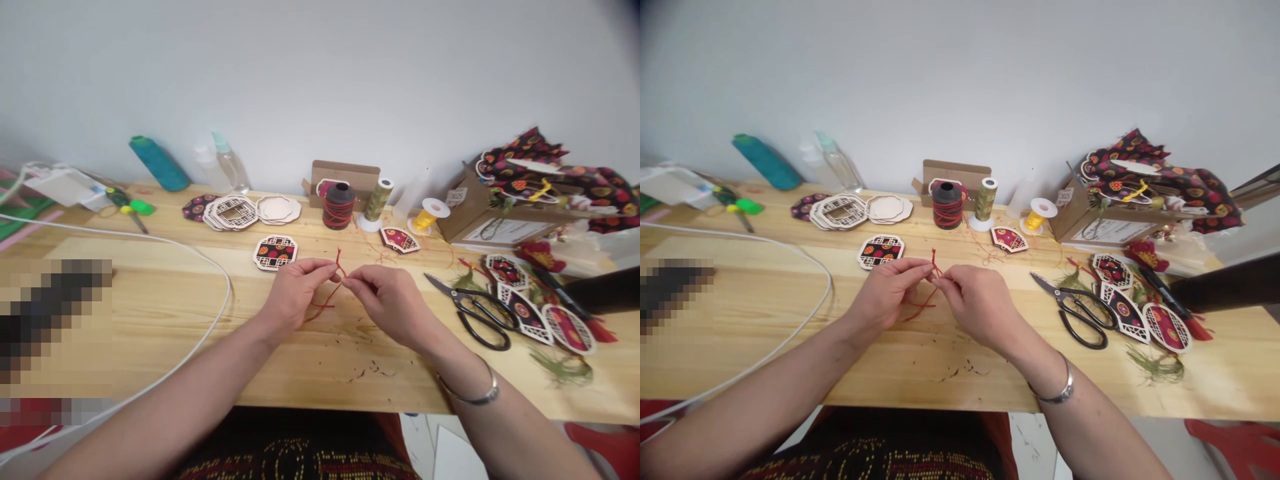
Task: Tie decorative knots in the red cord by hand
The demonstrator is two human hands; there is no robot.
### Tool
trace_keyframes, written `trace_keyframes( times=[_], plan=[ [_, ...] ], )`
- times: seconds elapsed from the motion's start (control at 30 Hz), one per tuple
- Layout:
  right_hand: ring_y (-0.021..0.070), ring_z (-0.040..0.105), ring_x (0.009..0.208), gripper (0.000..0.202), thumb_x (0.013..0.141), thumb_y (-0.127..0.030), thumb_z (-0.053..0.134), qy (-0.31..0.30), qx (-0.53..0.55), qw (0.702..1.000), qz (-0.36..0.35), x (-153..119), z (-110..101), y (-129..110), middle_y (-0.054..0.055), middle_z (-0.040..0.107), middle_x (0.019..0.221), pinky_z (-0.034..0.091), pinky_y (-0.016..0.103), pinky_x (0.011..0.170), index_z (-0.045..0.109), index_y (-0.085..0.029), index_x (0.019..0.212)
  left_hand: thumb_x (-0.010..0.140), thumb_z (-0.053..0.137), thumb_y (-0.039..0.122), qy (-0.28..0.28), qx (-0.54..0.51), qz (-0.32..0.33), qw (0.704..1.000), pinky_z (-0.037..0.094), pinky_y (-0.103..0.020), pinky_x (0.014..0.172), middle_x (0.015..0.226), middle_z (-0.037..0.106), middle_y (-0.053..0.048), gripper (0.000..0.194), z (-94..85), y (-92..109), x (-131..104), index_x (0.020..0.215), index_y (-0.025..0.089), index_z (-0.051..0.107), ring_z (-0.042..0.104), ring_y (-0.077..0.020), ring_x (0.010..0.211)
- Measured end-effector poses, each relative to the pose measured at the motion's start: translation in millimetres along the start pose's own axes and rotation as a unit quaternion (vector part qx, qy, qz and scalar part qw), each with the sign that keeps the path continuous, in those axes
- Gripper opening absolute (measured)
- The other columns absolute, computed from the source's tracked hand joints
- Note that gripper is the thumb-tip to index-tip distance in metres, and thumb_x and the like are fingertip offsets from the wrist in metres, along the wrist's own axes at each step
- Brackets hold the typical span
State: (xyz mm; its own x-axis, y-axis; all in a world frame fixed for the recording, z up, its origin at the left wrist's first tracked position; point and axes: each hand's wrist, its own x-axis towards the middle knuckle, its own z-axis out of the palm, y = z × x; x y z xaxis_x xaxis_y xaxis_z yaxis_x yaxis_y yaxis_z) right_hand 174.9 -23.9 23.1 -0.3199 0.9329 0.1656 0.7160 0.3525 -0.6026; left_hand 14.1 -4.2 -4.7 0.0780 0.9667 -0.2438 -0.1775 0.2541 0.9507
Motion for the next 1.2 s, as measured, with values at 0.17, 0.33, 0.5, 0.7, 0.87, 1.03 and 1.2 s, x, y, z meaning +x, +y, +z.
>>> trace_keyframes(
  times=[0.17, 0.33, 0.5, 0.7, 0.87, 1.03, 1.2],
  plan=[
    [0.0133, 0.055, 0.06, 0.021, 0.091, -0.021, 0.046, -0.021, -0.121, 0.987, -0.102, -7, 18, -4, 0.005, 0.066, 0.073, 0.035, 0.026, 0.055, 0.063, -0.015, 0.08, 0.067, 0.072, 0.025, -0.016, -0.054, -0.045, 0.997, 0.029, -0.018, 0.04, 0.065, 0.066, -0.001, 0.012, 0.2, 2, -1, 0.069, 0.013, 0.07, 0.035, -0.0016, 0.04],
    [0.0158, 0.05, 0.057, 0.022, 0.084, -0.004, 0.041, -0.023, -0.237, 0.931, -0.278, -9, 28, -1, 0.006, 0.06, 0.067, 0.034, 0.029, 0.05, 0.06, -0.013, 0.074, 0.064, 0.074, 0.023, -0.042, -0.123, -0.093, 0.987, 0.018, -0.014, 0.034, 0.054, 0.059, 0.002, 0.015, -2.0, 2, 0, 0.067, 0.012, 0.066, 0.03, 0.0006, 0.035],
    [0.0145, 0.056, 0.067, 0.027, 0.09, -0.025, 0.047, 0.025, -0.009, 0.945, -0.325, -7, 15, -6, 0.006, 0.062, 0.073, 0.045, 0.028, 0.06, 0.06, -0.015, 0.07, 0.063, 0.076, 0.023, -0.032, -0.135, -0.103, 0.985, 0.024, -0.015, 0.034, 0.05, 0.055, 0.005, 0.016, -2.1, 2, 0, 0.074, 0.015, 0.067, 0.041, -0.003, 0.036],
    [0.0153, 0.06, 0.077, 0.012, 0.083, -0.025, 0.059, 0.173, 0.261, 0.95, 0.018, 10, 13, 13, 0.005, 0.066, 0.08, 0.049, 0.031, 0.073, 0.064, -0.017, 0.075, 0.062, 0.077, 0.021, -0.033, -0.134, -0.099, 0.986, 0.023, -0.014, 0.033, 0.045, 0.051, 0.005, 0.016, 2.9, 2, -1, 0.072, 0.013, 0.068, 0.037, -0.0021, 0.034],
    [0.0159, 0.064, 0.078, 0.024, 0.075, -0.038, 0.068, 0.047, 0.493, 0.856, 0.151, 17, 22, 19, 0.005, 0.068, 0.079, 0.05, 0.035, 0.081, 0.066, -0.016, 0.085, 0.065, 0.075, 0.024, -0.057, -0.118, -0.094, 0.987, 0.021, -0.015, 0.033, 0.046, 0.05, 0.006, 0.016, 1.8, -1, -1, 0.076, 0.013, 0.069, 0.036, -0.0015, 0.032],
    [0.0118, 0.062, 0.062, 0.029, 0.065, -0.036, 0.077, 0.01, 0.546, 0.82, 0.172, 15, 26, 12, 0.0, 0.066, 0.067, 0.052, 0.03, 0.069, 0.064, -0.015, 0.081, 0.068, 0.074, 0.026, -0.073, -0.1, -0.099, 0.987, 0.021, -0.016, 0.034, 0.047, 0.048, 0.007, 0.015, 1.1, -2, -2, 0.077, 0.015, 0.07, 0.035, -0.0009, 0.031],
    [0.008, 0.052, 0.046, 0.027, 0.061, -0.034, 0.078, 0.043, 0.513, 0.836, 0.19, 17, 28, 12, -0.003, 0.06, 0.056, 0.043, 0.023, 0.048, 0.064, -0.014, 0.074, 0.069, 0.072, 0.026, -0.078, -0.062, -0.065, 0.993, 0.02, -0.016, 0.034, 0.049, 0.049, 0.006, 0.012, 1.0, -5, -1, 0.075, 0.015, 0.072, 0.035, -0.0002, 0.033]
  ],
)
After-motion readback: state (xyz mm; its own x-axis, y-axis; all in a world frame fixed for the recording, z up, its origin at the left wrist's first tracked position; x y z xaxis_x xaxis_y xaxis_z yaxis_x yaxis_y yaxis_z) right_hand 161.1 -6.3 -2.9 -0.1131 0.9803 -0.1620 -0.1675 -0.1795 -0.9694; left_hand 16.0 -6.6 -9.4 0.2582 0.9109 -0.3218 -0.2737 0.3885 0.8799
